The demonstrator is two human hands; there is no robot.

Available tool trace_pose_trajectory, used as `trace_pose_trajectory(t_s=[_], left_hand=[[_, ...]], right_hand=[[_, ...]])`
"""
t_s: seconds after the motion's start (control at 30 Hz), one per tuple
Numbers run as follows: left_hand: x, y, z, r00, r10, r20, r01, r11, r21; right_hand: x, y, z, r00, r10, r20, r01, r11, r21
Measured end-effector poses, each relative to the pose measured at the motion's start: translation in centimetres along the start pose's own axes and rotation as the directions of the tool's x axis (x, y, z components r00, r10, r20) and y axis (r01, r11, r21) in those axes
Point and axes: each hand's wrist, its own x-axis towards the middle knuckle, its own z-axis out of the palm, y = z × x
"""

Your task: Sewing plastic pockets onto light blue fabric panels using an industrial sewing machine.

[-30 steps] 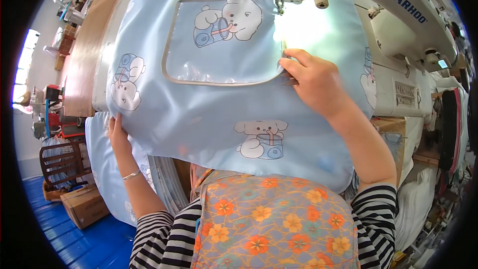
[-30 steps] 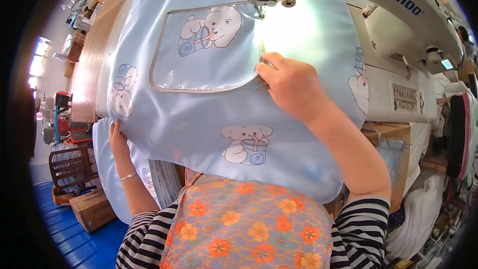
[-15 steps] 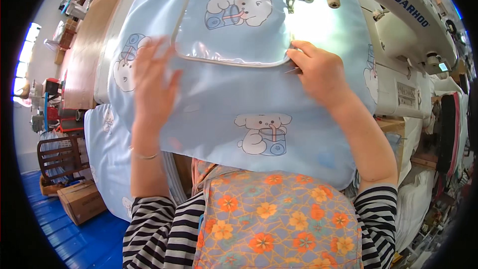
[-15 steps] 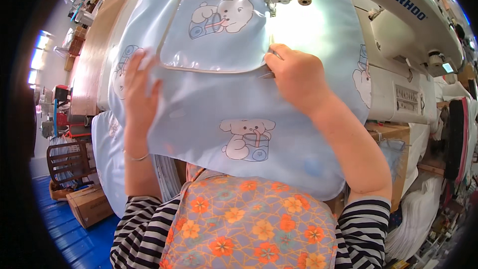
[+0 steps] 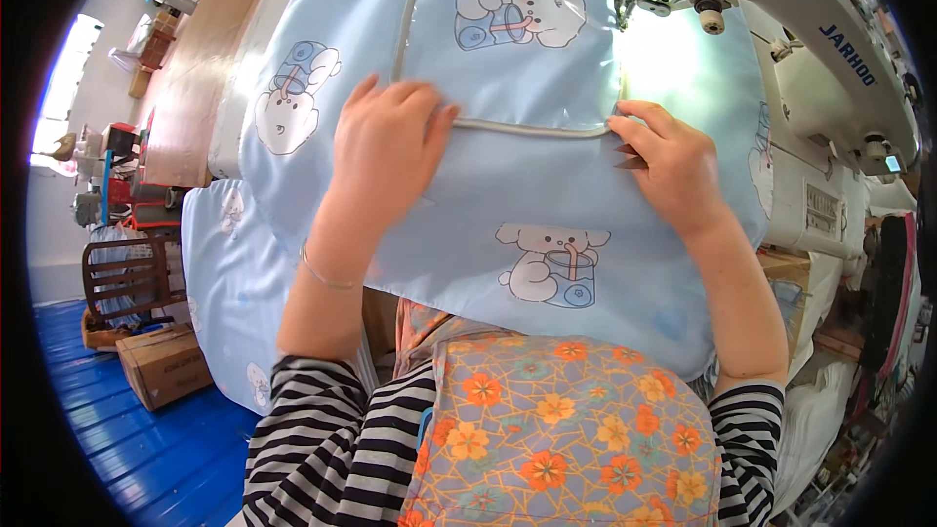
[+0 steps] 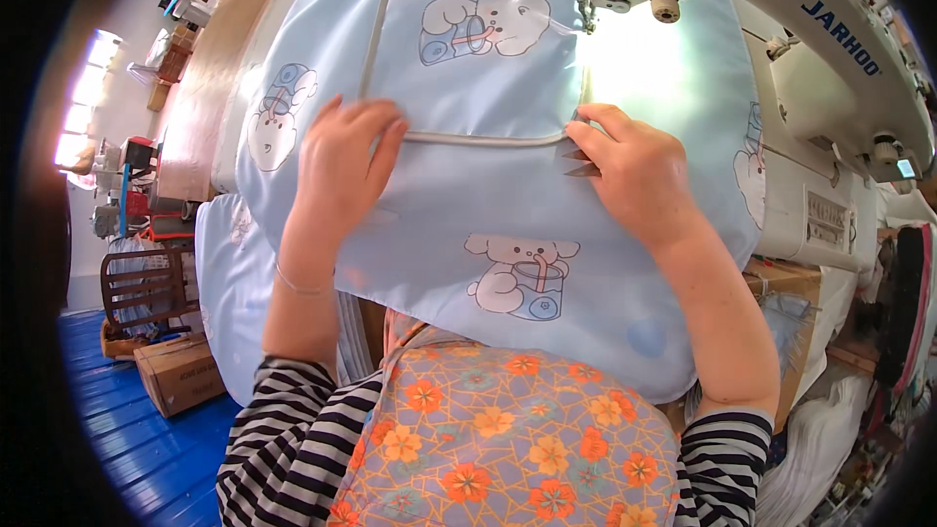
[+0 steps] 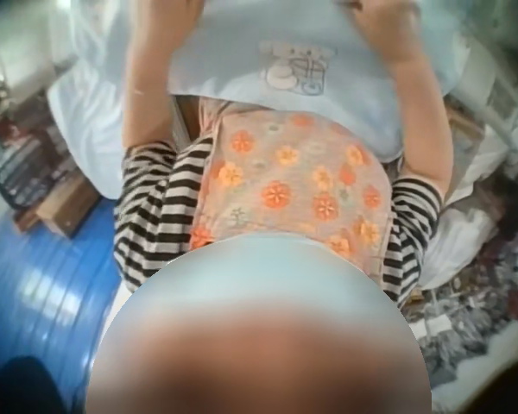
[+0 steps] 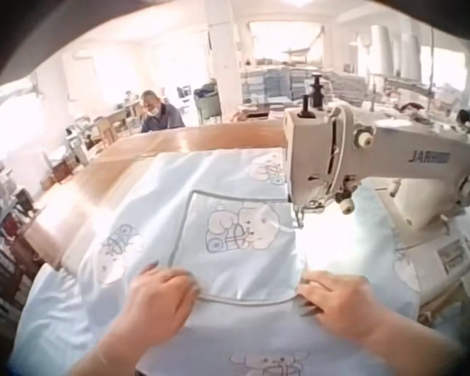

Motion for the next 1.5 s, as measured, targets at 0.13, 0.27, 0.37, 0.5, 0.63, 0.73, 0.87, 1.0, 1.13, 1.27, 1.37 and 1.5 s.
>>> trace_pose_trajectory(t_s=[0.13, 0.27, 0.37, 0.5, 0.63, 0.73, 0.87, 1.0, 1.13, 1.27, 1.37, 1.5], left_hand=[[7.0, 3.5, 1.4, 0.903, 0.430, 0.007, -0.428, 0.900, -0.086], [8.3, 4.4, 5.8, 0.760, 0.649, -0.015, -0.646, 0.753, -0.128], [8.0, 4.4, 6.9, 0.765, 0.643, 0.036, -0.629, 0.758, -0.172], [7.7, 4.1, 6.9, 0.760, 0.648, 0.052, -0.638, 0.759, -0.131], [7.9, 5.0, 6.2, 0.728, 0.684, 0.051, -0.678, 0.729, -0.094], [8.0, 5.2, 6.6, 0.722, 0.688, 0.070, -0.676, 0.724, -0.139], [8.1, 5.4, 6.2, 0.703, 0.711, 0.002, -0.701, 0.693, -0.168], [8.2, 5.4, 5.9, 0.702, 0.711, 0.045, -0.689, 0.694, -0.208], [8.7, 5.2, 6.0, 0.695, 0.719, 0.002, -0.708, 0.684, -0.173], [9.5, 4.7, 6.3, 0.722, 0.691, -0.019, -0.680, 0.705, -0.200], [10.2, 4.3, 6.8, 0.733, 0.679, -0.031, -0.671, 0.714, -0.199], [11.1, 3.8, 7.2, 0.758, 0.652, -0.018, -0.646, 0.746, -0.165]], right_hand=[[0.4, -0.3, -0.2, 1.000, 0.014, 0.025, -0.016, 0.999, 0.052], [0.2, 0.1, -0.1, 0.999, -0.052, -0.004, 0.052, 0.998, -0.019], [-0.7, 0.3, -0.3, 1.000, -0.011, -0.009, 0.011, 0.998, 0.056], [-5.1, 0.2, -3.4, 0.946, 0.313, -0.085, -0.291, 0.934, 0.206], [-16.1, 2.7, -6.5, 0.698, 0.612, -0.371, -0.669, 0.742, -0.035], [-21.5, 0.2, -7.0, 0.344, 0.935, 0.089, -0.819, 0.253, 0.514], [-21.1, -2.8, -7.1, 0.198, 0.904, 0.380, -0.745, -0.114, 0.658], [-21.3, -2.3, -7.0, 0.215, 0.881, 0.422, -0.712, -0.155, 0.685], [-21.1, -2.3, -6.8, 0.241, 0.904, 0.352, -0.692, -0.094, 0.716], [-22.4, -3.0, -6.5, 0.216, 0.915, 0.341, -0.682, -0.108, 0.723], [-25.5, -3.2, -6.5, 0.171, 0.892, 0.418, -0.721, -0.176, 0.670], [-28.0, -4.0, -5.3, 0.152, 0.883, 0.444, -0.523, -0.309, 0.794]])
